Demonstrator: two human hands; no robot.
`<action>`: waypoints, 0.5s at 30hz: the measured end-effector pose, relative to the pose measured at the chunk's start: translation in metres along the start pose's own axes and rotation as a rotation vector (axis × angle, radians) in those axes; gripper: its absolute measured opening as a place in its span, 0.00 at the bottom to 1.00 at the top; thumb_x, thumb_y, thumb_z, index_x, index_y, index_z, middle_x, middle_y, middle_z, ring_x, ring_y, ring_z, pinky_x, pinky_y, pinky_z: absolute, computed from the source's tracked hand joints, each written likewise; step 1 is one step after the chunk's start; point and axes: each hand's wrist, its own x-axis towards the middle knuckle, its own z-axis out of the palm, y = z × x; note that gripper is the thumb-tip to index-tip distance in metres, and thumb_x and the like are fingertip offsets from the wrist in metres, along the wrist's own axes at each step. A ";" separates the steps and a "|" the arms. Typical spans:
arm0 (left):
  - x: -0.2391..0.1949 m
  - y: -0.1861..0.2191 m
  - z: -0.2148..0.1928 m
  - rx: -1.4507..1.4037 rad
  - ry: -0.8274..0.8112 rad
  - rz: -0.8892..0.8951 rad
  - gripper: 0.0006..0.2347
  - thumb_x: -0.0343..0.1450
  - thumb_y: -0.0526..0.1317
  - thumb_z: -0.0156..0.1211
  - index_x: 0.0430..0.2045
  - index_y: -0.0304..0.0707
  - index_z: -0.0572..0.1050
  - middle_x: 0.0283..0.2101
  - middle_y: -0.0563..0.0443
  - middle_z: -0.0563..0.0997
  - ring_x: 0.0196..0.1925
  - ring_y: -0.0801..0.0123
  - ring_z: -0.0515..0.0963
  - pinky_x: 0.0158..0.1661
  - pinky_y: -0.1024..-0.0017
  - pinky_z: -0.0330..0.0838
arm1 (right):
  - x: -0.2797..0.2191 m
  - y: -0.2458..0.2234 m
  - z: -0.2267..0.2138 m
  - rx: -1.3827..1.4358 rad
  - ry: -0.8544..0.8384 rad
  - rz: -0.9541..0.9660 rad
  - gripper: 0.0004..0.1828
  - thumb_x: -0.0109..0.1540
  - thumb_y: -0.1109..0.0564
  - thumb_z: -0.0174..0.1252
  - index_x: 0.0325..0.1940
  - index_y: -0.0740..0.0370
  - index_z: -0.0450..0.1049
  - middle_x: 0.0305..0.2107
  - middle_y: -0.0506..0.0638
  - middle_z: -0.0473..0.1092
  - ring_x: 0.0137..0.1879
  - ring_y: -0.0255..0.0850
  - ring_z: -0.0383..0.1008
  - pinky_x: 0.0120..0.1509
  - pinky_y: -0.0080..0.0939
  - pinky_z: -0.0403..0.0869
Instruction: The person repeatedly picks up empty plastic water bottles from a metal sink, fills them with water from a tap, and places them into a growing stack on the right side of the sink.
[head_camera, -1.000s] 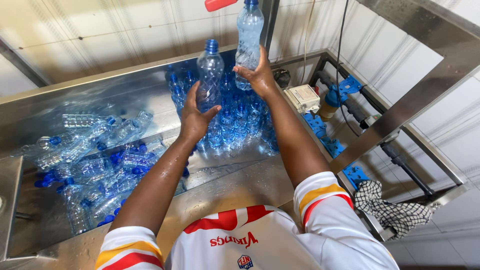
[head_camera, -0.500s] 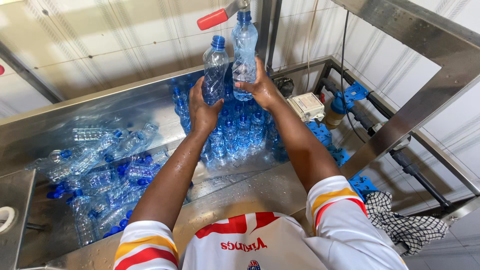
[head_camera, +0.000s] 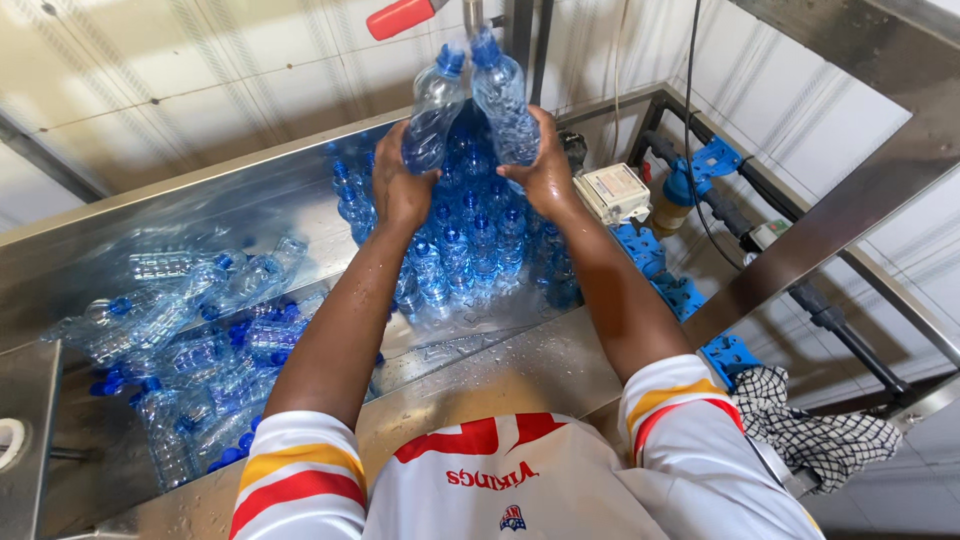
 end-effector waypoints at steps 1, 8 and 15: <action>0.002 0.004 0.005 -0.001 -0.007 -0.001 0.41 0.62 0.32 0.87 0.73 0.55 0.70 0.71 0.46 0.72 0.75 0.44 0.75 0.75 0.50 0.66 | -0.004 0.006 -0.005 -0.002 0.003 0.006 0.59 0.55 0.60 0.87 0.83 0.46 0.59 0.67 0.66 0.72 0.76 0.69 0.70 0.78 0.68 0.67; 0.011 0.040 0.027 -0.377 -0.129 0.028 0.41 0.64 0.34 0.87 0.73 0.42 0.65 0.71 0.40 0.77 0.72 0.49 0.78 0.70 0.55 0.74 | -0.085 0.050 -0.019 0.084 -0.014 0.212 0.63 0.51 0.42 0.80 0.81 0.54 0.50 0.68 0.61 0.69 0.71 0.57 0.74 0.70 0.56 0.77; 0.014 0.074 0.036 -0.707 -0.339 -0.108 0.56 0.66 0.50 0.86 0.82 0.43 0.42 0.83 0.28 0.58 0.82 0.36 0.66 0.72 0.44 0.75 | -0.179 0.093 0.047 -0.161 -0.002 0.598 0.68 0.51 0.53 0.85 0.87 0.50 0.49 0.71 0.59 0.64 0.78 0.61 0.65 0.76 0.65 0.72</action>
